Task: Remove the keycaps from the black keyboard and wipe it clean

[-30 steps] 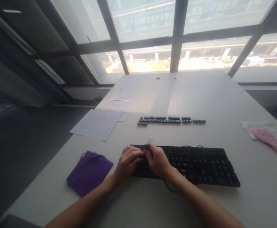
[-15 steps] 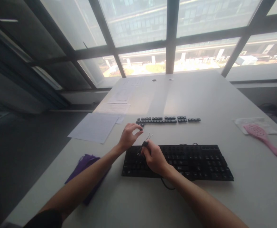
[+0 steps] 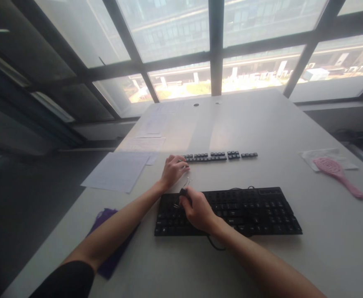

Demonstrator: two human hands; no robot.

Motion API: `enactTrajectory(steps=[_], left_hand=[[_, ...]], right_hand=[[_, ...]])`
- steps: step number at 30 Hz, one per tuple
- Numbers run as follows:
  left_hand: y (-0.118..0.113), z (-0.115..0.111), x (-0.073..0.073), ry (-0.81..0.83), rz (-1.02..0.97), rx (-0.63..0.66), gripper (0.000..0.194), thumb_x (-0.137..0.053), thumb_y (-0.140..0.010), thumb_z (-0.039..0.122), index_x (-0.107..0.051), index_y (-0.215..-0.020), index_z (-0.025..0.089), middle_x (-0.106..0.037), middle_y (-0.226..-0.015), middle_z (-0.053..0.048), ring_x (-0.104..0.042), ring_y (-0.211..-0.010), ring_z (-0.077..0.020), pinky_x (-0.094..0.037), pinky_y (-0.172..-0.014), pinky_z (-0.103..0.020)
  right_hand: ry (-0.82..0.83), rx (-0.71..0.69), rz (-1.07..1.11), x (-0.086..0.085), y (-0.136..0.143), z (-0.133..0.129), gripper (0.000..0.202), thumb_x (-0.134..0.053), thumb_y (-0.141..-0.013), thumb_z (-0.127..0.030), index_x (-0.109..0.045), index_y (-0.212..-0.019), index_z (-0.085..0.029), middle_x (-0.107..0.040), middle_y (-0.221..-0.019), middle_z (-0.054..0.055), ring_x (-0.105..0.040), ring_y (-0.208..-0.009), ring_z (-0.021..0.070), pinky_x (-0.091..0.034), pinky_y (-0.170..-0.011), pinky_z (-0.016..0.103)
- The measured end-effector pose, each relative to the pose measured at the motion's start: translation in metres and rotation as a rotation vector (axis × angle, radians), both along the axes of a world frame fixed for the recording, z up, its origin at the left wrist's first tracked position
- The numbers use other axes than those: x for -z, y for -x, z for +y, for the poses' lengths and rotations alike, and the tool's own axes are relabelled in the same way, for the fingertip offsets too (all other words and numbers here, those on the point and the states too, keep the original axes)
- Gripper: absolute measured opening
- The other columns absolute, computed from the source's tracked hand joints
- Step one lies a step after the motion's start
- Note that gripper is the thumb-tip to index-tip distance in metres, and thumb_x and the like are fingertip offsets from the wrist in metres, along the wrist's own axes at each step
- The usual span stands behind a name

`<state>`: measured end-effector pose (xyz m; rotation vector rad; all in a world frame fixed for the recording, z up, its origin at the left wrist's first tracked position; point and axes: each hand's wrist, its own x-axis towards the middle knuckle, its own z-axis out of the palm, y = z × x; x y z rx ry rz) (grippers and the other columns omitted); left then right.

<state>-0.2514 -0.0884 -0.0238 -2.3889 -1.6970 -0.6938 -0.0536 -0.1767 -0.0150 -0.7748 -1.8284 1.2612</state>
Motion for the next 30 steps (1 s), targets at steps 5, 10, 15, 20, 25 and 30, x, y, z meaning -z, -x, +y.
enactTrajectory(steps=[5, 10, 15, 20, 25, 30], left_hand=[[0.001, 0.003, 0.002, -0.013, -0.015, -0.033, 0.008, -0.076, -0.083, 0.031, -0.075, -0.086, 0.023, -0.066, -0.111, -0.006, -0.050, -0.107, -0.0271, -0.039, -0.091, -0.041], [0.003, 0.006, 0.006, 0.005, -0.040, -0.050, 0.008, -0.076, -0.083, 0.030, -0.075, -0.088, 0.024, -0.066, -0.111, -0.006, -0.050, -0.108, -0.0273, -0.040, -0.092, -0.042], [0.005, 0.005, 0.005, 0.005, -0.068, -0.071, 0.010, -0.078, -0.081, 0.031, -0.074, -0.086, 0.024, -0.066, -0.110, -0.006, -0.051, -0.107, -0.0272, -0.041, -0.091, -0.042], [0.006, -0.006, -0.015, -0.038, -0.125, -0.136, 0.008, -0.074, -0.085, 0.030, -0.074, -0.087, 0.022, -0.066, -0.108, -0.006, -0.052, -0.104, -0.0263, -0.041, -0.093, -0.041], [-0.010, -0.051, -0.036, -0.020, -0.223, -0.137, 0.012, -0.060, -0.093, 0.022, -0.072, -0.092, 0.021, -0.067, -0.103, -0.005, -0.054, -0.100, -0.0235, -0.043, -0.094, -0.040], [-0.033, -0.109, -0.031, 0.137, -0.345, -0.080, 0.019, -0.054, -0.092, 0.013, -0.070, -0.096, 0.023, -0.067, -0.100, -0.004, -0.056, -0.098, -0.0220, -0.046, -0.091, -0.038]], right_hand=[[-0.011, 0.003, -0.008, 0.001, 0.000, 0.000, 0.012, -0.051, -0.096, -0.017, -0.054, -0.085, -0.020, -0.063, -0.075, 0.000, -0.058, -0.068, 0.0160, -0.043, -0.067, 0.027], [-0.015, 0.003, -0.022, 0.001, 0.000, 0.000, 0.012, -0.051, -0.096, -0.017, -0.055, -0.085, -0.020, -0.064, -0.075, 0.000, -0.058, -0.068, 0.0162, -0.043, -0.067, 0.028], [-0.013, 0.007, -0.003, 0.001, -0.001, -0.001, 0.011, -0.052, -0.096, -0.018, -0.056, -0.086, -0.020, -0.064, -0.075, 0.001, -0.058, -0.068, 0.0165, -0.044, -0.067, 0.028], [-0.037, 0.176, 0.121, 0.005, 0.001, 0.002, 0.007, -0.055, -0.095, -0.021, -0.061, -0.092, -0.019, -0.066, -0.087, 0.005, -0.059, -0.077, 0.0194, -0.047, -0.073, 0.032], [0.066, 0.295, 0.285, 0.000, 0.000, 0.006, 0.008, -0.052, -0.097, -0.023, -0.060, -0.094, -0.020, -0.063, -0.082, 0.003, -0.060, -0.073, 0.0183, -0.049, -0.069, 0.031], [-0.040, 0.246, 0.138, -0.008, -0.011, 0.006, 0.009, -0.052, -0.096, -0.019, -0.061, -0.094, -0.021, -0.062, -0.092, 0.005, -0.059, -0.082, 0.0202, -0.049, -0.078, 0.034]])
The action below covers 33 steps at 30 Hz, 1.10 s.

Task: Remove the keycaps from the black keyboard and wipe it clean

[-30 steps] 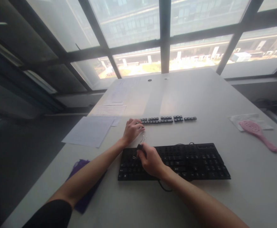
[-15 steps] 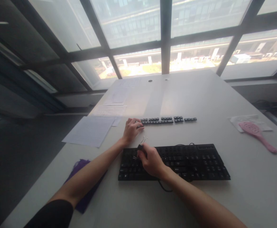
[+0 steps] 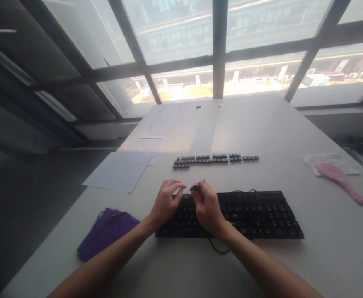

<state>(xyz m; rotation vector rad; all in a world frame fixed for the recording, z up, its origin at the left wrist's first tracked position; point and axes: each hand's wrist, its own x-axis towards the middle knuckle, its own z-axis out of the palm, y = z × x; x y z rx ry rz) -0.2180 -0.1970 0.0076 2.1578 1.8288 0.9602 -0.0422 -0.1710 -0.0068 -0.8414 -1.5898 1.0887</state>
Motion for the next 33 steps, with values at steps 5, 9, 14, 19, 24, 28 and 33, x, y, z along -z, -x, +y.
enactTrajectory(steps=[5, 9, 14, 19, 24, 28, 33], left_hand=[[-0.006, -0.022, 0.013, 0.056, -0.102, 0.017, 0.021, -0.051, -0.092, 0.011, -0.069, -0.095, 0.023, -0.067, -0.096, -0.004, -0.056, -0.095, -0.0208, -0.047, -0.088, -0.036], [-0.003, -0.022, 0.017, 0.056, -0.173, 0.012, 0.022, -0.050, -0.091, 0.010, -0.068, -0.094, 0.023, -0.067, -0.096, -0.003, -0.056, -0.096, -0.0213, -0.047, -0.089, -0.038], [-0.002, -0.021, 0.016, 0.070, -0.208, 0.014, 0.021, -0.052, -0.089, 0.010, -0.067, -0.091, 0.024, -0.067, -0.094, -0.003, -0.056, -0.095, -0.0219, -0.047, -0.089, -0.040], [-0.001, -0.025, 0.010, 0.093, -0.143, 0.043, 0.022, -0.051, -0.086, 0.006, -0.066, -0.090, 0.023, -0.067, -0.095, -0.003, -0.056, -0.095, -0.0219, -0.047, -0.089, -0.039], [-0.001, -0.037, 0.006, 0.155, -0.088, 0.094, 0.027, -0.051, -0.078, 0.001, -0.063, -0.090, 0.023, -0.065, -0.093, -0.004, -0.056, -0.093, -0.0227, -0.047, -0.087, -0.038], [-0.003, -0.041, 0.004, 0.184, -0.033, 0.154, 0.013, -0.064, -0.076, 0.013, -0.062, -0.085, 0.023, -0.064, -0.095, -0.005, -0.056, -0.093, -0.0238, -0.047, -0.086, -0.039], [-0.003, -0.039, 0.014, 0.167, -0.046, 0.111, 0.002, -0.069, -0.083, 0.024, -0.067, -0.084, 0.024, -0.065, -0.092, -0.004, -0.057, -0.090, -0.0228, -0.046, -0.086, -0.039]], right_hand=[[-0.077, -0.117, -0.135, 0.003, -0.003, -0.004, 0.014, -0.050, -0.093, -0.010, -0.057, -0.087, -0.021, -0.059, -0.087, 0.004, -0.055, -0.081, 0.0195, -0.045, -0.076, 0.032], [-0.101, -0.212, -0.209, 0.004, 0.001, -0.006, 0.015, -0.048, -0.093, -0.008, -0.057, -0.089, -0.021, -0.059, -0.092, 0.005, -0.056, -0.086, 0.0206, -0.045, -0.079, 0.032], [-0.107, -0.257, -0.272, 0.004, 0.002, -0.005, 0.017, -0.047, -0.092, -0.007, -0.056, -0.089, -0.021, -0.059, -0.091, 0.006, -0.056, -0.085, 0.0212, -0.046, -0.080, 0.033], [-0.141, -0.292, -0.340, 0.005, 0.001, -0.006, 0.018, -0.046, -0.092, -0.006, -0.053, -0.088, -0.022, -0.057, -0.090, 0.005, -0.054, -0.080, 0.0198, -0.046, -0.076, 0.032], [-0.295, -0.321, -0.455, 0.008, 0.001, -0.010, 0.019, -0.043, -0.093, -0.006, -0.051, -0.085, -0.021, -0.054, -0.085, 0.005, -0.051, -0.077, 0.0198, -0.043, -0.071, 0.031], [-0.487, -0.340, -0.517, 0.010, 0.000, -0.012, 0.024, -0.039, -0.092, -0.003, -0.051, -0.079, -0.021, -0.052, -0.078, 0.005, -0.046, -0.072, 0.0200, -0.040, -0.067, 0.032], [-0.439, -0.340, -0.432, 0.011, -0.005, -0.012, 0.025, -0.039, -0.093, -0.005, -0.056, -0.087, -0.021, -0.055, -0.078, 0.004, -0.048, -0.070, 0.0188, -0.041, -0.065, 0.031]])
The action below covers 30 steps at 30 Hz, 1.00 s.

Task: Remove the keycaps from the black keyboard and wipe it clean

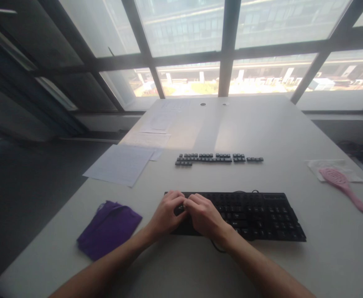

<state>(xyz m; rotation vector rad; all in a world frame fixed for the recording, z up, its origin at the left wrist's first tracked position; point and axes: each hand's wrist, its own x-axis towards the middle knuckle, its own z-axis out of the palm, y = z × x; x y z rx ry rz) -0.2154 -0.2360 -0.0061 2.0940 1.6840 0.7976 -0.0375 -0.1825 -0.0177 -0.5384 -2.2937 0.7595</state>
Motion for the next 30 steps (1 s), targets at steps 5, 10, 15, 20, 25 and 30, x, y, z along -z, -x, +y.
enactTrajectory(steps=[5, 10, 15, 20, 25, 30], left_hand=[[0.001, 0.001, 0.008, -0.014, -0.003, 0.001, 0.007, -0.071, -0.084, 0.021, -0.070, -0.090, 0.025, -0.066, -0.094, -0.003, -0.058, -0.090, -0.0223, -0.046, -0.086, -0.040], [0.001, 0.000, 0.007, -0.047, -0.002, 0.012, 0.011, -0.067, -0.088, 0.021, -0.068, -0.098, 0.024, -0.066, -0.099, -0.005, -0.056, -0.096, -0.0234, -0.047, -0.088, -0.039], [0.003, -0.001, 0.007, -0.087, -0.046, 0.025, 0.012, -0.066, -0.090, 0.026, -0.066, -0.102, 0.024, -0.067, -0.100, -0.005, -0.057, -0.096, -0.0232, -0.048, -0.089, -0.039], [0.005, -0.002, 0.010, -0.157, -0.111, 0.012, 0.016, -0.067, -0.089, 0.025, -0.066, -0.105, 0.026, -0.069, -0.100, -0.005, -0.059, -0.097, -0.0237, -0.050, -0.090, -0.041], [0.007, -0.003, 0.016, -0.178, -0.138, 0.010, 0.020, -0.069, -0.088, 0.030, -0.063, -0.107, 0.027, -0.067, -0.098, -0.005, -0.059, -0.096, -0.0239, -0.052, -0.087, -0.040], [0.004, -0.003, 0.014, -0.208, -0.029, 0.068, 0.018, -0.061, -0.094, 0.024, -0.065, -0.111, 0.028, -0.066, -0.104, -0.006, -0.057, -0.100, -0.0224, -0.050, -0.090, -0.038]], right_hand=[[0.185, 0.010, 0.072, 0.003, -0.003, 0.002, 0.024, -0.041, -0.097, -0.011, -0.059, -0.086, -0.021, -0.060, -0.080, 0.005, -0.055, -0.071, 0.0179, -0.044, -0.066, 0.030], [0.275, 0.073, 0.178, 0.001, -0.003, 0.004, 0.019, -0.047, -0.097, -0.014, -0.061, -0.086, -0.021, -0.062, -0.082, 0.004, -0.059, -0.074, 0.0181, -0.047, -0.071, 0.030], [0.282, 0.107, 0.227, -0.005, 0.000, 0.003, 0.018, -0.047, -0.097, -0.015, -0.060, -0.085, -0.021, -0.062, -0.081, 0.004, -0.059, -0.075, 0.0182, -0.047, -0.073, 0.030], [0.260, 0.189, 0.234, -0.005, 0.000, 0.002, 0.015, -0.048, -0.097, -0.018, -0.058, -0.085, -0.021, -0.063, -0.082, 0.005, -0.060, -0.077, 0.0196, -0.048, -0.073, 0.031], [0.327, 0.223, 0.134, 0.000, -0.001, 0.002, 0.009, -0.050, -0.095, -0.018, -0.056, -0.090, -0.021, -0.066, -0.077, 0.003, -0.062, -0.068, 0.0186, -0.046, -0.065, 0.028], [0.374, 0.247, 0.149, 0.000, 0.000, 0.004, 0.009, -0.050, -0.096, -0.020, -0.053, -0.088, -0.022, -0.065, -0.073, 0.001, -0.060, -0.063, 0.0168, -0.043, -0.062, 0.027]])
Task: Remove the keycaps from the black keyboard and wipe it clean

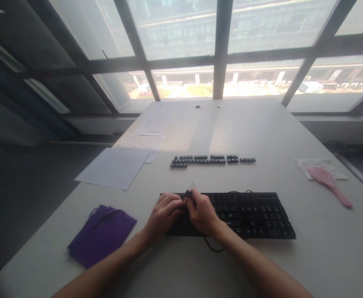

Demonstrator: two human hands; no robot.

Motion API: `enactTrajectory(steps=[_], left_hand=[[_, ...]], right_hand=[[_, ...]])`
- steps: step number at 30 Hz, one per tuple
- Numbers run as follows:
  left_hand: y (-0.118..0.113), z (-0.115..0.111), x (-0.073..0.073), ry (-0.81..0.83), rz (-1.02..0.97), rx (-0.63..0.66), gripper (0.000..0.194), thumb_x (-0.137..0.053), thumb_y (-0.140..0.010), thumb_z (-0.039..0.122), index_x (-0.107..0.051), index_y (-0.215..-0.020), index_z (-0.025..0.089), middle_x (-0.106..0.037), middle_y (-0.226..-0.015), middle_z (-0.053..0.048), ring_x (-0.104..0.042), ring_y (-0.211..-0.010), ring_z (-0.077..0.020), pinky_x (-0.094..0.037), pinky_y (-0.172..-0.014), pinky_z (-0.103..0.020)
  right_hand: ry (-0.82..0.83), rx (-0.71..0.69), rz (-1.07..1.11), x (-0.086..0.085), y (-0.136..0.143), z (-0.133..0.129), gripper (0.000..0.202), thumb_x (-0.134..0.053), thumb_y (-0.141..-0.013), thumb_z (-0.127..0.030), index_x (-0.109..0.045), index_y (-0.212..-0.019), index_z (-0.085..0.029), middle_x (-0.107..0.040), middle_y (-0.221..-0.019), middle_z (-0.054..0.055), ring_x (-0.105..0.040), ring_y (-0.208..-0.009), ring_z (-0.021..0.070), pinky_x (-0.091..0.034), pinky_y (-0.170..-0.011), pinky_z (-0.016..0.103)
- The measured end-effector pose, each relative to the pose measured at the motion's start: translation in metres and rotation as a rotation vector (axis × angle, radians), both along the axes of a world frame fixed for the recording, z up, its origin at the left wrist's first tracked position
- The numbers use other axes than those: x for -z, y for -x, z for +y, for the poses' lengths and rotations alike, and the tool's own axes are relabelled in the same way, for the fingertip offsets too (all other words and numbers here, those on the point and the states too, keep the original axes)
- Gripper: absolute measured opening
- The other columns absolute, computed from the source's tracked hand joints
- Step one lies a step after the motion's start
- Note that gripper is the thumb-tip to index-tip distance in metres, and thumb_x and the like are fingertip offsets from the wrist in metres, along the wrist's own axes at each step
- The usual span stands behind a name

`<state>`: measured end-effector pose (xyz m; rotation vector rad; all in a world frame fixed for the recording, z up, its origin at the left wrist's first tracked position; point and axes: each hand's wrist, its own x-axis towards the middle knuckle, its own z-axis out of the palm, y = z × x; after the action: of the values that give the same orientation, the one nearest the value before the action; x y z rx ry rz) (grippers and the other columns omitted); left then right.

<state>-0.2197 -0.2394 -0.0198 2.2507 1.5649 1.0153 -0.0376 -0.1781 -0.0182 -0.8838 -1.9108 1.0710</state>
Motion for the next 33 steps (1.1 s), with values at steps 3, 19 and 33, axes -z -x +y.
enactTrajectory(steps=[3, 19, 33], left_hand=[[-0.002, -0.003, -0.008, -0.027, -0.015, -0.028, 0.013, -0.062, -0.093, 0.025, -0.067, -0.104, 0.027, -0.064, -0.103, -0.006, -0.056, -0.099, -0.0218, -0.050, -0.090, -0.037], [0.007, 0.135, -0.014, -0.055, 0.182, -0.099, 0.012, -0.076, -0.083, 0.025, -0.071, -0.093, 0.021, -0.074, -0.094, -0.003, -0.060, -0.091, -0.0219, -0.045, -0.088, -0.038], [0.013, 0.159, 0.004, -0.112, 0.337, -0.149, 0.008, -0.080, -0.079, 0.028, -0.075, -0.083, 0.023, -0.066, -0.110, -0.005, -0.051, -0.105, -0.0266, -0.043, -0.091, -0.041]], right_hand=[[0.034, 0.013, 0.018, 0.001, 0.001, 0.001, 0.011, -0.049, -0.097, -0.020, -0.054, -0.088, -0.021, -0.067, -0.075, 0.001, -0.062, -0.066, 0.0171, -0.045, -0.066, 0.028], [0.057, 0.011, 0.082, -0.001, 0.000, 0.002, 0.012, -0.050, -0.097, -0.018, -0.056, -0.087, -0.020, -0.067, -0.077, 0.002, -0.063, -0.070, 0.0180, -0.046, -0.071, 0.029], [0.067, -0.022, 0.079, 0.002, 0.001, 0.003, 0.010, -0.051, -0.095, -0.016, -0.056, -0.088, -0.021, -0.069, -0.078, 0.002, -0.064, -0.071, 0.0185, -0.046, -0.071, 0.029]])
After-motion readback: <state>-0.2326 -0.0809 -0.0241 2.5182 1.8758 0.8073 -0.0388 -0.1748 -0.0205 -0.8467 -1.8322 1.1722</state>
